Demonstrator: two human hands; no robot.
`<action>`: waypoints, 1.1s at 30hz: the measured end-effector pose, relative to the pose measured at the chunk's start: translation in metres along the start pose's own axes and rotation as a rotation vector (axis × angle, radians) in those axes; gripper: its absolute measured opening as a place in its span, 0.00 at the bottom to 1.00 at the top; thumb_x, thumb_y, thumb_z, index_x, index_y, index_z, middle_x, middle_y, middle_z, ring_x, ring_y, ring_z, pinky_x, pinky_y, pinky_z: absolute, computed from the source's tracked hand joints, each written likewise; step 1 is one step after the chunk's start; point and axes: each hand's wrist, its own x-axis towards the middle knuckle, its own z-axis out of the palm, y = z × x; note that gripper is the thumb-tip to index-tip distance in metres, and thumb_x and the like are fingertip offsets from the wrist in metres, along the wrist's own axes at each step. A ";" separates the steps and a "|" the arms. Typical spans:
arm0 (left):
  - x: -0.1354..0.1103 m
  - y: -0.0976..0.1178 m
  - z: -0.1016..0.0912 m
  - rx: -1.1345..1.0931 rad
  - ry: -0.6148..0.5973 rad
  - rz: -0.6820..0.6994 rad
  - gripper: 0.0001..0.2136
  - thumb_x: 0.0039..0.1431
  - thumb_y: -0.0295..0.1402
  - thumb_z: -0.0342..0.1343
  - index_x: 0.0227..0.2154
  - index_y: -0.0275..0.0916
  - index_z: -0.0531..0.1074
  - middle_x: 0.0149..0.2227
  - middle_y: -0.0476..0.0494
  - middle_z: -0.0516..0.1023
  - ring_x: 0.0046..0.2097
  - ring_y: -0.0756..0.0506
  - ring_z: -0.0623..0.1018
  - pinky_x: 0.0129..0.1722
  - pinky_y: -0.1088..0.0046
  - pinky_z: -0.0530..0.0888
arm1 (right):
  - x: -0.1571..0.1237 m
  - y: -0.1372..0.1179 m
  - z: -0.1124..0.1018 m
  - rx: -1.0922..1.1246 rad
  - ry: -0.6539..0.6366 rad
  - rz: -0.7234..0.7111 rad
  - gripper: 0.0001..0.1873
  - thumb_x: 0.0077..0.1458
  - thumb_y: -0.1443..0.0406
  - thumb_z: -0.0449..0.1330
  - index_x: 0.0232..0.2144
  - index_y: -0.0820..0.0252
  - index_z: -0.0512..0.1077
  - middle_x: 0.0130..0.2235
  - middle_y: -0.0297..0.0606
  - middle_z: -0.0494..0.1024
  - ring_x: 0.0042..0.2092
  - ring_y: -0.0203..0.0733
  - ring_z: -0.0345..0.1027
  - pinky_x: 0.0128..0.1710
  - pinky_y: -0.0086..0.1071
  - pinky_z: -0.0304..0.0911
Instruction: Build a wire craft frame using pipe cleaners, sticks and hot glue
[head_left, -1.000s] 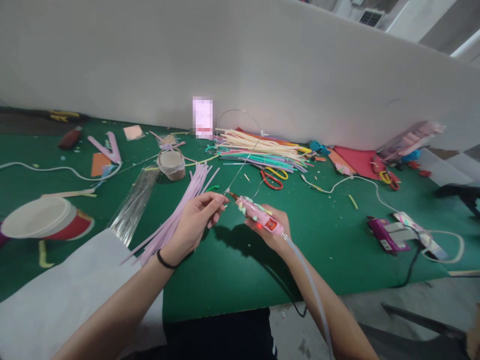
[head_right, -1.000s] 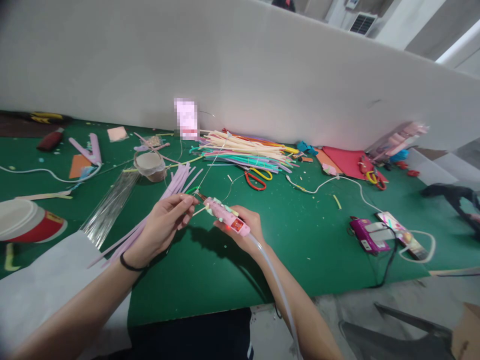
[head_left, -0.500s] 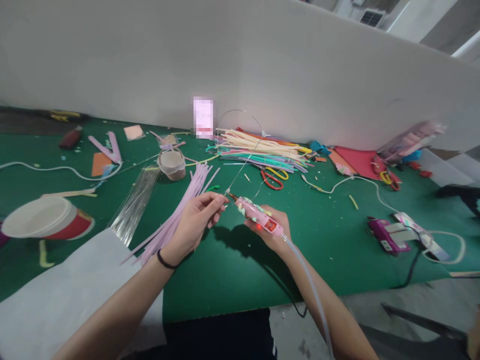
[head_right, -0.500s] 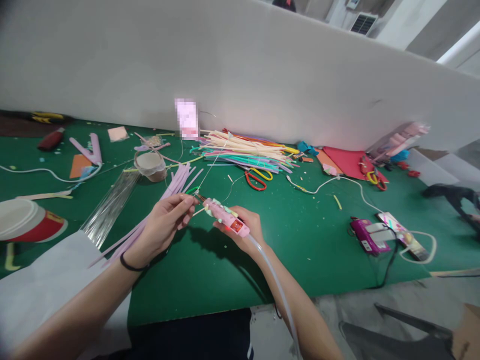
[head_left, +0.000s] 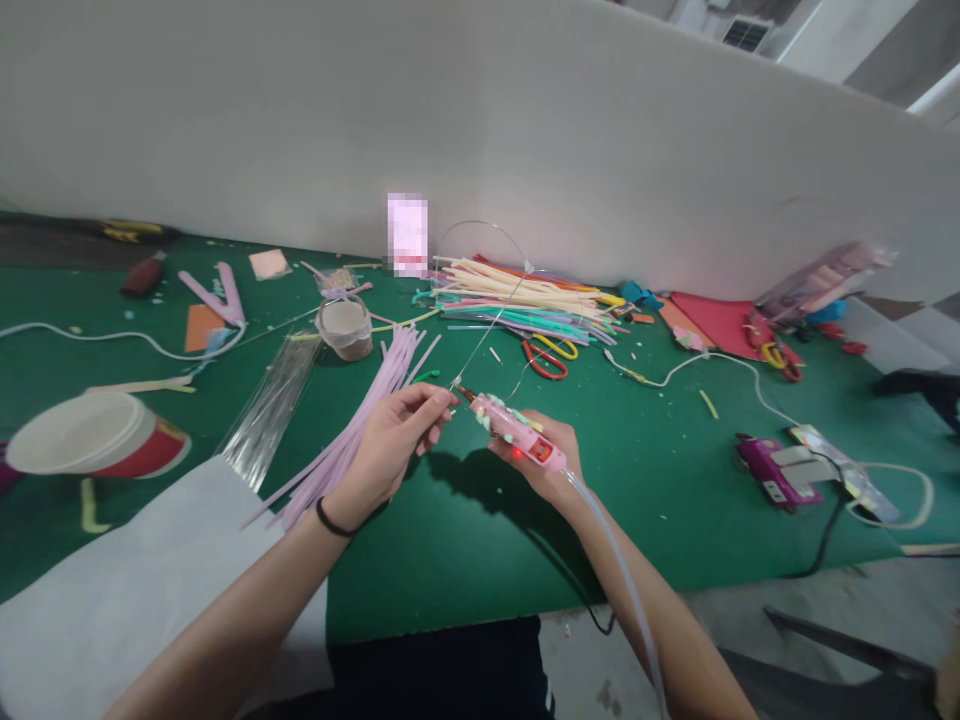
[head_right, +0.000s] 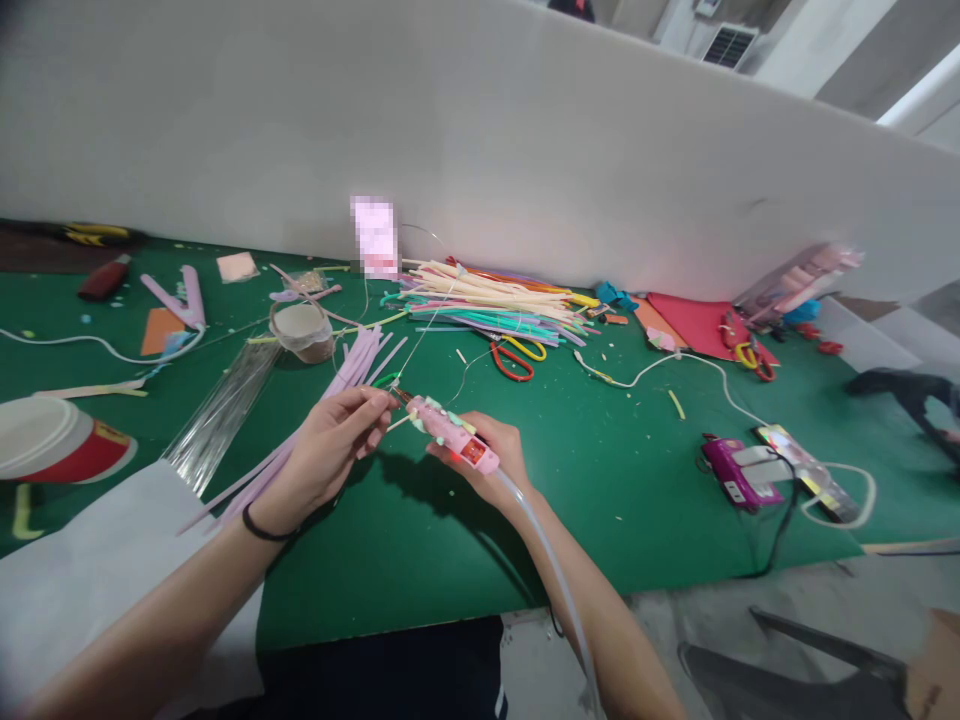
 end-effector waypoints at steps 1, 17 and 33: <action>0.000 0.000 0.000 0.002 0.001 0.000 0.12 0.54 0.42 0.64 0.30 0.37 0.75 0.25 0.52 0.71 0.21 0.57 0.66 0.16 0.83 0.57 | 0.000 0.000 0.000 0.002 0.004 -0.001 0.11 0.49 0.58 0.67 0.29 0.59 0.75 0.28 0.35 0.77 0.27 0.36 0.68 0.29 0.29 0.62; 0.000 0.000 0.001 0.015 -0.004 0.000 0.12 0.55 0.42 0.63 0.30 0.37 0.75 0.26 0.52 0.71 0.21 0.57 0.65 0.15 0.83 0.56 | 0.001 -0.002 -0.001 -0.024 0.013 0.039 0.12 0.49 0.56 0.67 0.28 0.59 0.75 0.27 0.34 0.76 0.26 0.36 0.67 0.28 0.29 0.62; 0.000 0.000 0.000 0.026 -0.001 0.001 0.12 0.54 0.42 0.63 0.31 0.37 0.76 0.26 0.51 0.72 0.21 0.57 0.66 0.16 0.82 0.56 | 0.000 -0.002 -0.002 -0.012 0.032 0.056 0.12 0.49 0.56 0.66 0.29 0.59 0.75 0.27 0.35 0.76 0.26 0.36 0.67 0.28 0.29 0.61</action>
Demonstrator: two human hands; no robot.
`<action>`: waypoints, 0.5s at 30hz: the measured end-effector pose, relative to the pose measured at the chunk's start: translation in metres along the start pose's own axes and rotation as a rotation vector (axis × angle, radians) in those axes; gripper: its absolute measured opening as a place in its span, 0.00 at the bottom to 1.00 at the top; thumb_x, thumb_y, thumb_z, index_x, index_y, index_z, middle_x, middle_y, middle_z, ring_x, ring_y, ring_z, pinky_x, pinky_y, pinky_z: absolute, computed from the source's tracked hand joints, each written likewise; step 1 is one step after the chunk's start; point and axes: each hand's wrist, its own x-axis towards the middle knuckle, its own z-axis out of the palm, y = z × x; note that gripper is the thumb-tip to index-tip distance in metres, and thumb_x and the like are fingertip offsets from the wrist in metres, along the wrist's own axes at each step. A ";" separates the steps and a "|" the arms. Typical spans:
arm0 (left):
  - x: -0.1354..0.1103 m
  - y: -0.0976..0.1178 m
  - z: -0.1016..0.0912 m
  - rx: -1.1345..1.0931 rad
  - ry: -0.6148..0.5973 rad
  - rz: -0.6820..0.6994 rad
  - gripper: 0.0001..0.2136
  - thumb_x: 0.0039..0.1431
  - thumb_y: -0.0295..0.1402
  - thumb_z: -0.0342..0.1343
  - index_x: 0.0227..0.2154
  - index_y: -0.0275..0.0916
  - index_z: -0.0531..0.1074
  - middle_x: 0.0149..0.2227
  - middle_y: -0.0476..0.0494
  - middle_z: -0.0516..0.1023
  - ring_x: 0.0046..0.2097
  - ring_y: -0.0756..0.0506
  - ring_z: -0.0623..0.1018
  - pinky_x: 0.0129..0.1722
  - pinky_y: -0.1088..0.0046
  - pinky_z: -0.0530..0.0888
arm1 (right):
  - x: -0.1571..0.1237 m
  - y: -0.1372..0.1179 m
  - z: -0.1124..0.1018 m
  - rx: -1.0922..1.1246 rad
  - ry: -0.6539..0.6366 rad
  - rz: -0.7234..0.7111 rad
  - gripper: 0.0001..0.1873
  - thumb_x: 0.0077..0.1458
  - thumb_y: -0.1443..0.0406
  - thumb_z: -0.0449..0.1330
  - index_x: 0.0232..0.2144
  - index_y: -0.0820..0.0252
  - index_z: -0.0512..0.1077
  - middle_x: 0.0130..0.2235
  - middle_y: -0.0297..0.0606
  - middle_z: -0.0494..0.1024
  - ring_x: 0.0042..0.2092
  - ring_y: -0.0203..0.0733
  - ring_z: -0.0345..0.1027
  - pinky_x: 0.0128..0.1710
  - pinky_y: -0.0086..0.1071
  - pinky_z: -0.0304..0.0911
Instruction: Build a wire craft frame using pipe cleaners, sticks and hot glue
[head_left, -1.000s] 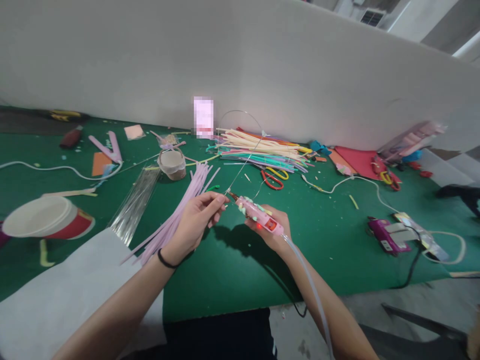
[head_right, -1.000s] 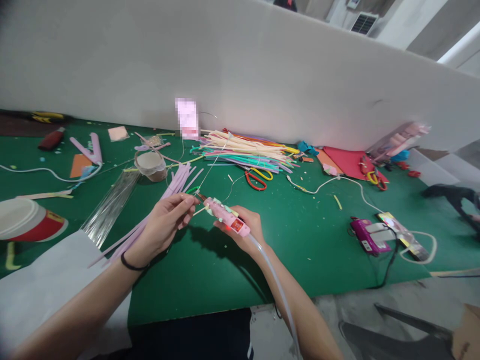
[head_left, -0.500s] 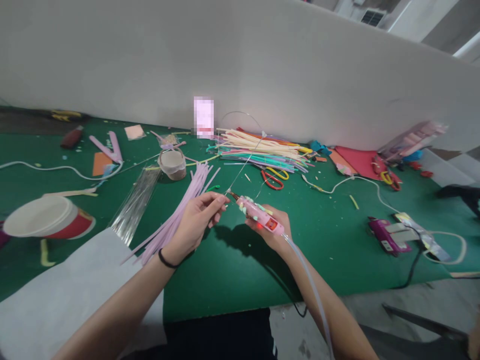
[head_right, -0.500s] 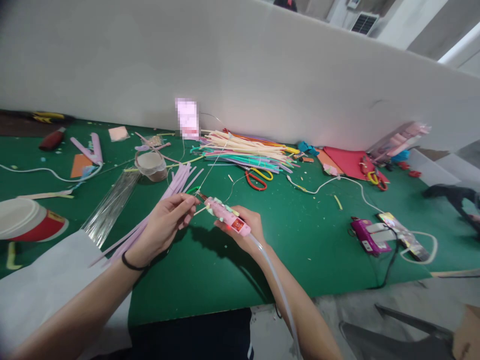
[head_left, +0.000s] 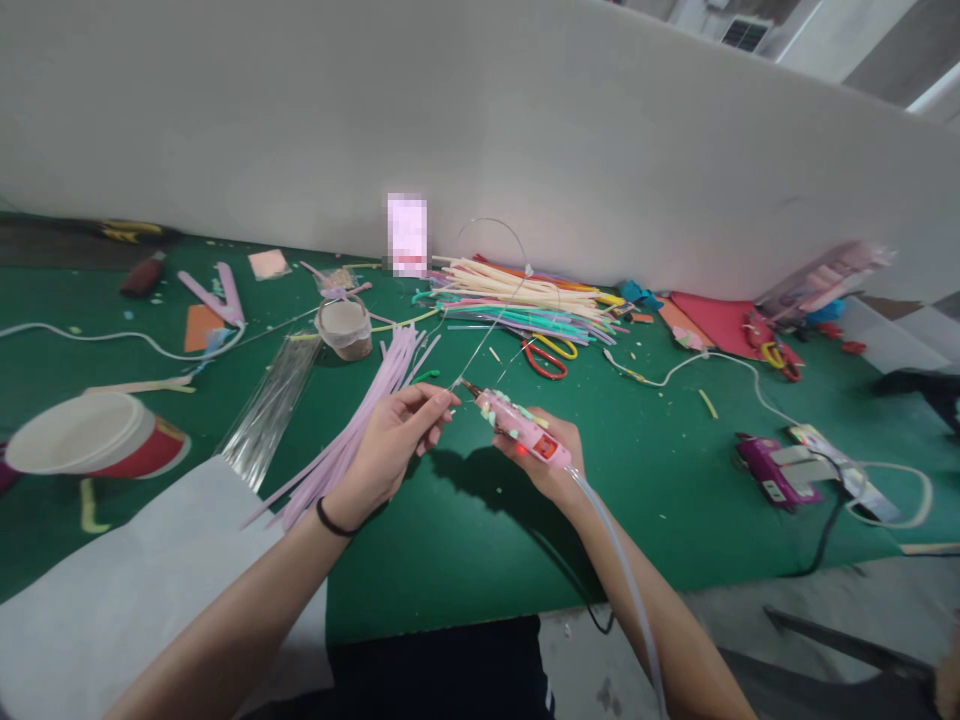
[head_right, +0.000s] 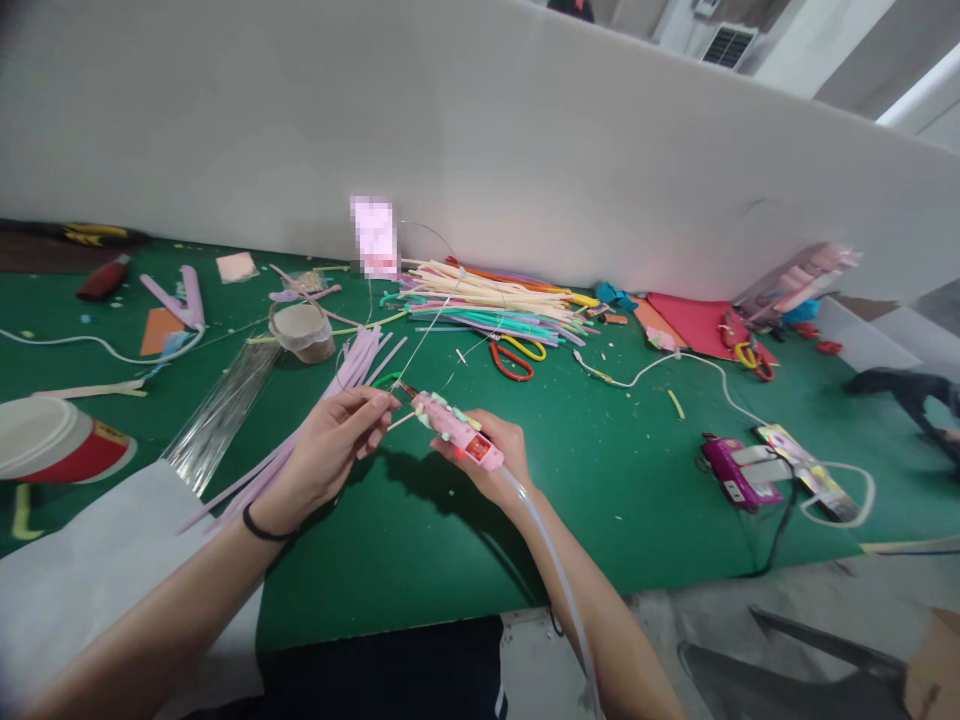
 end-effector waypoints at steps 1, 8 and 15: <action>0.000 0.000 0.000 0.003 0.000 -0.002 0.12 0.54 0.42 0.63 0.31 0.37 0.76 0.26 0.51 0.72 0.21 0.57 0.66 0.16 0.82 0.56 | 0.000 0.000 0.000 -0.005 -0.001 0.002 0.13 0.50 0.55 0.66 0.29 0.59 0.75 0.27 0.35 0.77 0.27 0.36 0.67 0.28 0.29 0.62; 0.000 0.001 0.002 -0.002 -0.001 0.002 0.12 0.54 0.42 0.63 0.29 0.37 0.74 0.25 0.52 0.71 0.21 0.57 0.65 0.16 0.82 0.57 | 0.000 0.003 0.001 -0.032 -0.033 -0.055 0.14 0.49 0.54 0.67 0.29 0.59 0.75 0.27 0.34 0.77 0.26 0.36 0.67 0.28 0.29 0.62; 0.000 0.000 0.000 -0.011 -0.003 0.003 0.12 0.55 0.42 0.63 0.30 0.37 0.76 0.25 0.52 0.71 0.21 0.57 0.66 0.15 0.83 0.56 | 0.001 0.002 0.001 -0.013 -0.014 -0.042 0.12 0.49 0.56 0.67 0.29 0.58 0.75 0.27 0.34 0.77 0.26 0.35 0.67 0.28 0.29 0.62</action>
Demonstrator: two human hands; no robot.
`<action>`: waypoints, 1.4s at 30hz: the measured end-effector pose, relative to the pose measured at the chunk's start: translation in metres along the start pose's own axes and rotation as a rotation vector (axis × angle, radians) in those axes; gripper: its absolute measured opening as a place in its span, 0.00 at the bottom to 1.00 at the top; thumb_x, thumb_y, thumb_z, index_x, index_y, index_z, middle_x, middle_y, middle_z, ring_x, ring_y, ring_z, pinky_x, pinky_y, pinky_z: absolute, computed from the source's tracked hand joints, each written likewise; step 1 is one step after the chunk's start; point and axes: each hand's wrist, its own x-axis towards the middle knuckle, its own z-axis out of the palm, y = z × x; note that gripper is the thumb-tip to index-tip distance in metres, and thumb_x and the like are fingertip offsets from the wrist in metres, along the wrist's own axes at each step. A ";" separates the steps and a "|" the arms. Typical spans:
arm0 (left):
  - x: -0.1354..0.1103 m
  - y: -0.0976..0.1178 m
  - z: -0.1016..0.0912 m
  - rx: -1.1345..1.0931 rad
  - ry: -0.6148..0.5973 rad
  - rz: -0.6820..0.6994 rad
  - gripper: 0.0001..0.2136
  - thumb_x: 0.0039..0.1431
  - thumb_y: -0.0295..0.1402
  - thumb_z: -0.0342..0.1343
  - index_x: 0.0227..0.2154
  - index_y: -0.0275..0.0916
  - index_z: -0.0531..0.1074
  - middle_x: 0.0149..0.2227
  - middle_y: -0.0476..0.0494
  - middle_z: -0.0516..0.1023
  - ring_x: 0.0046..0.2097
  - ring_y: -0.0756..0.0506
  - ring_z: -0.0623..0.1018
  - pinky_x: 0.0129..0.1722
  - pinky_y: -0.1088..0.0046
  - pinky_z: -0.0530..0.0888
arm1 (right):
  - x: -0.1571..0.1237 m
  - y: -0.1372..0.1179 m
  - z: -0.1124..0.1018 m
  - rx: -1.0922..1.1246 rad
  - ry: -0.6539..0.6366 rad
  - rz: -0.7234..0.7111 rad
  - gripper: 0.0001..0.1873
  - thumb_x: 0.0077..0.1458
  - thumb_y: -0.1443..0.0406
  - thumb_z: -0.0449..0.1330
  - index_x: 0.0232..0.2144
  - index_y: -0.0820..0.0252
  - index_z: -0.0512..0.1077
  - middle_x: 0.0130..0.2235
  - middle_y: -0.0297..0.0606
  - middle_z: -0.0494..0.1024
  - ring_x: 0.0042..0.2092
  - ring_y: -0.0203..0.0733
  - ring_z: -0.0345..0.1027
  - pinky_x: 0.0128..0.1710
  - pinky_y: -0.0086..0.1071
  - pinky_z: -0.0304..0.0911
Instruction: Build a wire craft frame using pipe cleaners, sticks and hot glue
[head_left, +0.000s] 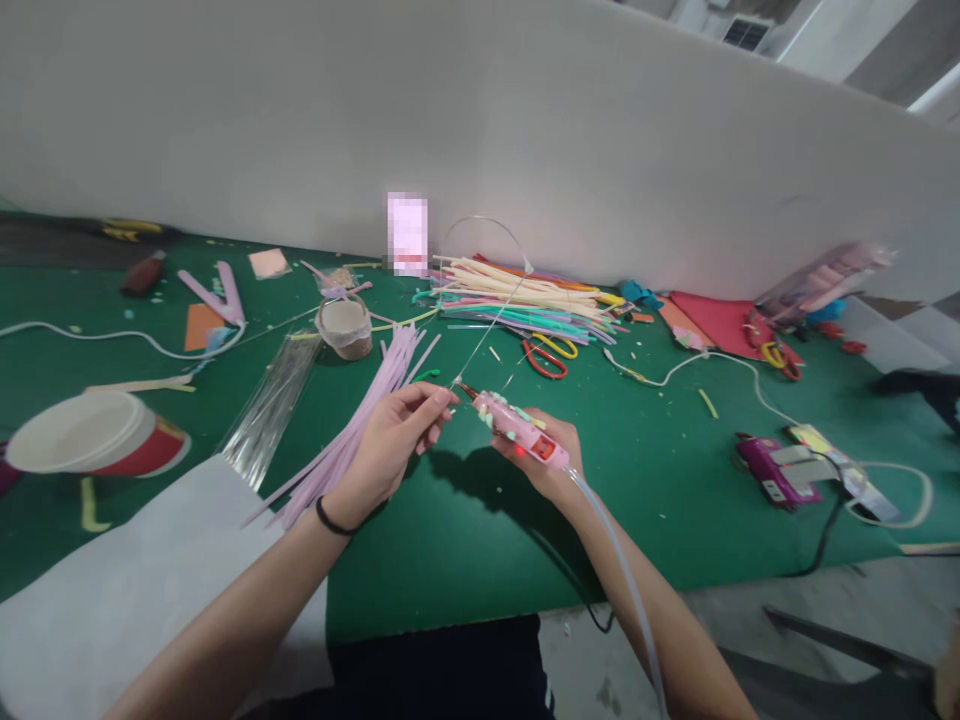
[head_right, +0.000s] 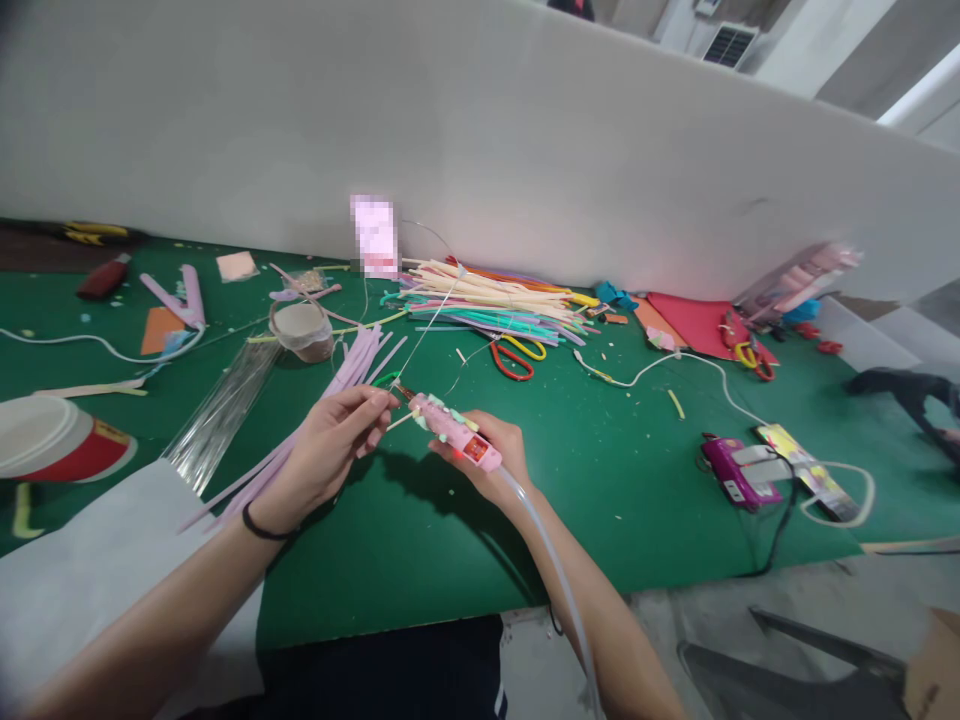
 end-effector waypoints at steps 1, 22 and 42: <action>0.000 0.000 0.000 -0.001 0.000 0.000 0.12 0.55 0.42 0.63 0.31 0.37 0.76 0.25 0.52 0.71 0.21 0.57 0.66 0.15 0.83 0.56 | 0.000 -0.001 0.000 0.008 0.004 0.005 0.11 0.50 0.57 0.67 0.29 0.58 0.75 0.27 0.34 0.77 0.26 0.35 0.67 0.28 0.29 0.61; 0.001 -0.002 0.000 0.004 -0.019 -0.001 0.12 0.56 0.42 0.63 0.32 0.36 0.75 0.25 0.52 0.70 0.21 0.58 0.66 0.15 0.84 0.57 | -0.001 -0.001 0.000 0.013 0.021 0.010 0.10 0.50 0.58 0.67 0.29 0.59 0.75 0.27 0.34 0.77 0.26 0.35 0.67 0.28 0.28 0.61; 0.000 -0.001 -0.001 0.011 -0.014 -0.001 0.12 0.56 0.41 0.63 0.32 0.36 0.76 0.25 0.52 0.70 0.21 0.58 0.66 0.15 0.84 0.57 | -0.001 0.000 -0.001 0.013 0.032 -0.009 0.09 0.50 0.60 0.67 0.29 0.59 0.75 0.27 0.33 0.75 0.26 0.34 0.65 0.27 0.27 0.59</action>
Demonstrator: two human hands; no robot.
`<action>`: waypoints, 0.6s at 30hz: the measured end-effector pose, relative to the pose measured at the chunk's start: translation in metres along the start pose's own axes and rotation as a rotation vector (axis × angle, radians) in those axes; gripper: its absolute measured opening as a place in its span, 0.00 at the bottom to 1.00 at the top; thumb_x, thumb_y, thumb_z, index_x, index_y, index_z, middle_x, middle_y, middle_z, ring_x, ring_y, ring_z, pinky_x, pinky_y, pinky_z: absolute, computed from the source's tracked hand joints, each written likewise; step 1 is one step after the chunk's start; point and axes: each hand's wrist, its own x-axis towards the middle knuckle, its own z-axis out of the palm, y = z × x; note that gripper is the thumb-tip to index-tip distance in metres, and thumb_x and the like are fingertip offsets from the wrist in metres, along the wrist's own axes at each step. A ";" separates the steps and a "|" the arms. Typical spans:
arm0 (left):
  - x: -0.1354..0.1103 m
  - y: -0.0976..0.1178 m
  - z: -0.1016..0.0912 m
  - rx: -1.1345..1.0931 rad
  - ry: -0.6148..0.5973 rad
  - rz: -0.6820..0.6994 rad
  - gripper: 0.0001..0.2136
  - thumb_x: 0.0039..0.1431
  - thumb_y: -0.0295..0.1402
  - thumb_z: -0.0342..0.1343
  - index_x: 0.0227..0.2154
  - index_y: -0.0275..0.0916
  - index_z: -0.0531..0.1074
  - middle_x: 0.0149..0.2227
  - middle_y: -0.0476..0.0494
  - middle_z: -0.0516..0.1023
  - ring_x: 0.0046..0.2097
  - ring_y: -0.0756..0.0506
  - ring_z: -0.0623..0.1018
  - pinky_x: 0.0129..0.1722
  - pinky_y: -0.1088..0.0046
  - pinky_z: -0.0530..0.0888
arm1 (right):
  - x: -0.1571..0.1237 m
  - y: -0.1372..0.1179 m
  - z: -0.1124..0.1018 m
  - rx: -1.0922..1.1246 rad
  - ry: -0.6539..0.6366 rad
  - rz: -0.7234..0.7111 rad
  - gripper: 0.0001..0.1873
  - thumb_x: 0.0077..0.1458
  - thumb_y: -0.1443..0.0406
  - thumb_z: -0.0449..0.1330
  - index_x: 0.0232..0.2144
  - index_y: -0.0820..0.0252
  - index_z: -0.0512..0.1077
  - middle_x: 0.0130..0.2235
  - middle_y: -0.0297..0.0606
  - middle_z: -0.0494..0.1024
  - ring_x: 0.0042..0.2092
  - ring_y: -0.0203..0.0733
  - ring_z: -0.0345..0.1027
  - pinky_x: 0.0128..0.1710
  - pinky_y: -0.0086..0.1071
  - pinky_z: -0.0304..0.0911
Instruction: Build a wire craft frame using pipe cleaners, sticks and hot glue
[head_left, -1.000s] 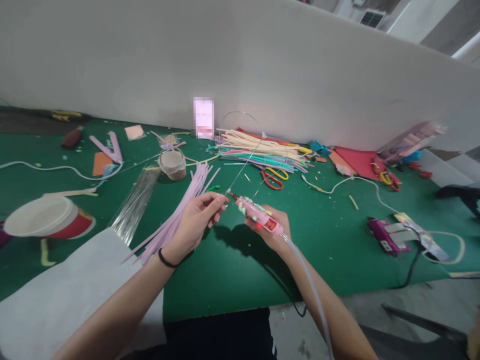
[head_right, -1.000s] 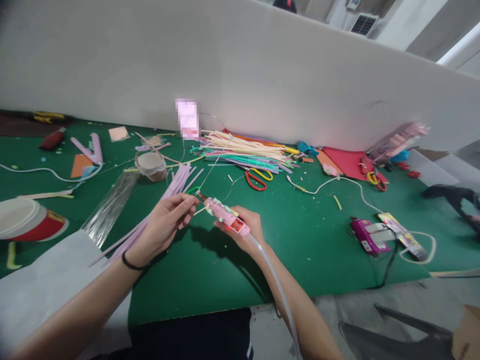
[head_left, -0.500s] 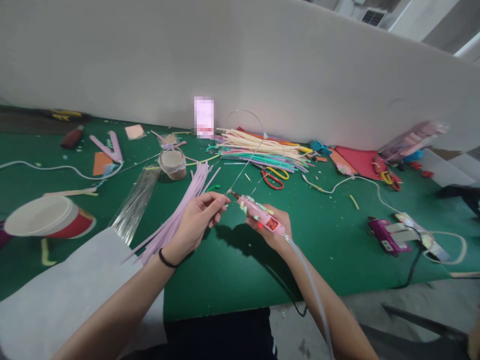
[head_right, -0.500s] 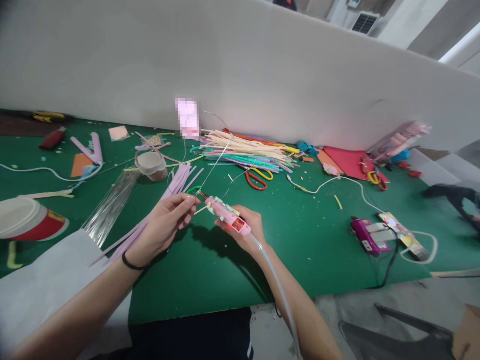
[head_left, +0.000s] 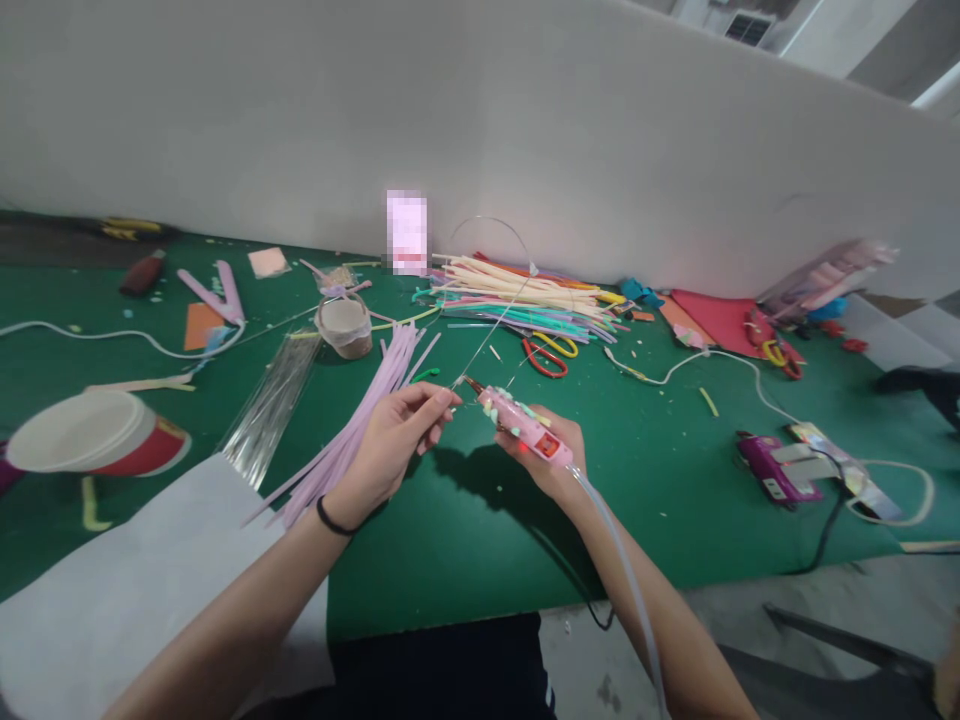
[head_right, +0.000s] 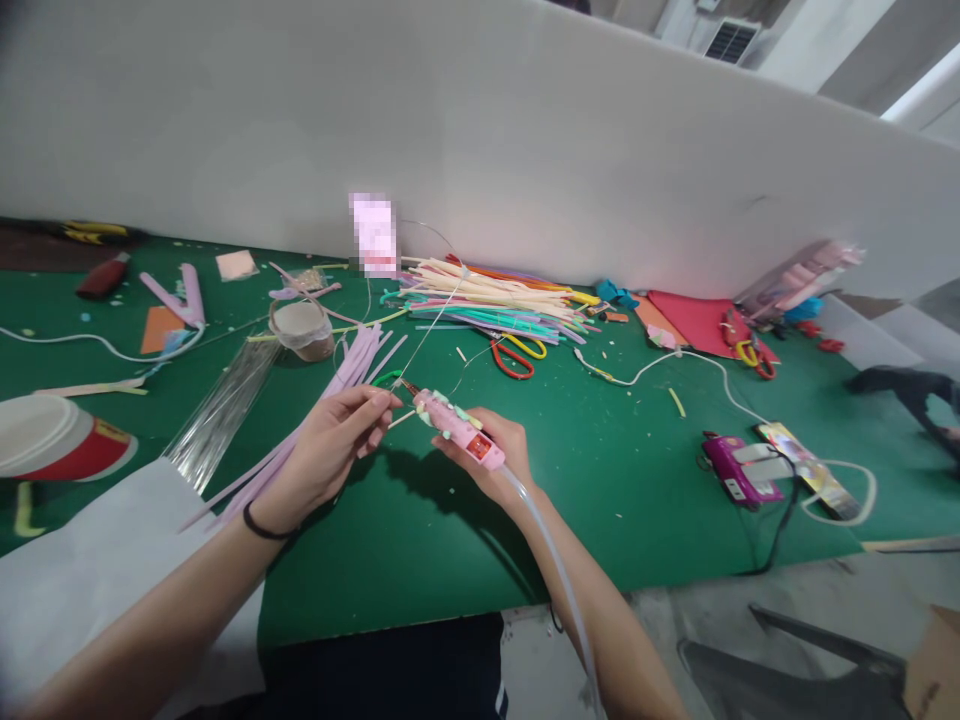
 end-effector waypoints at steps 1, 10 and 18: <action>0.000 0.000 0.000 0.000 0.002 -0.001 0.12 0.55 0.41 0.63 0.31 0.36 0.76 0.25 0.52 0.70 0.21 0.57 0.66 0.15 0.84 0.57 | 0.000 0.000 0.000 -0.002 -0.005 -0.007 0.09 0.50 0.60 0.67 0.29 0.59 0.75 0.26 0.33 0.75 0.25 0.34 0.65 0.26 0.27 0.59; 0.000 0.000 0.001 -0.007 0.004 0.005 0.12 0.55 0.42 0.63 0.30 0.37 0.75 0.25 0.52 0.70 0.21 0.58 0.66 0.15 0.84 0.57 | 0.000 0.003 0.001 -0.010 -0.032 -0.051 0.09 0.49 0.60 0.68 0.30 0.59 0.75 0.28 0.33 0.76 0.26 0.34 0.66 0.28 0.27 0.60; 0.000 -0.001 0.000 0.006 0.005 0.002 0.12 0.55 0.41 0.63 0.31 0.37 0.76 0.25 0.51 0.71 0.21 0.57 0.66 0.15 0.84 0.57 | 0.000 0.001 -0.001 -0.007 -0.010 0.010 0.10 0.50 0.58 0.66 0.29 0.60 0.75 0.27 0.33 0.75 0.26 0.34 0.65 0.27 0.28 0.59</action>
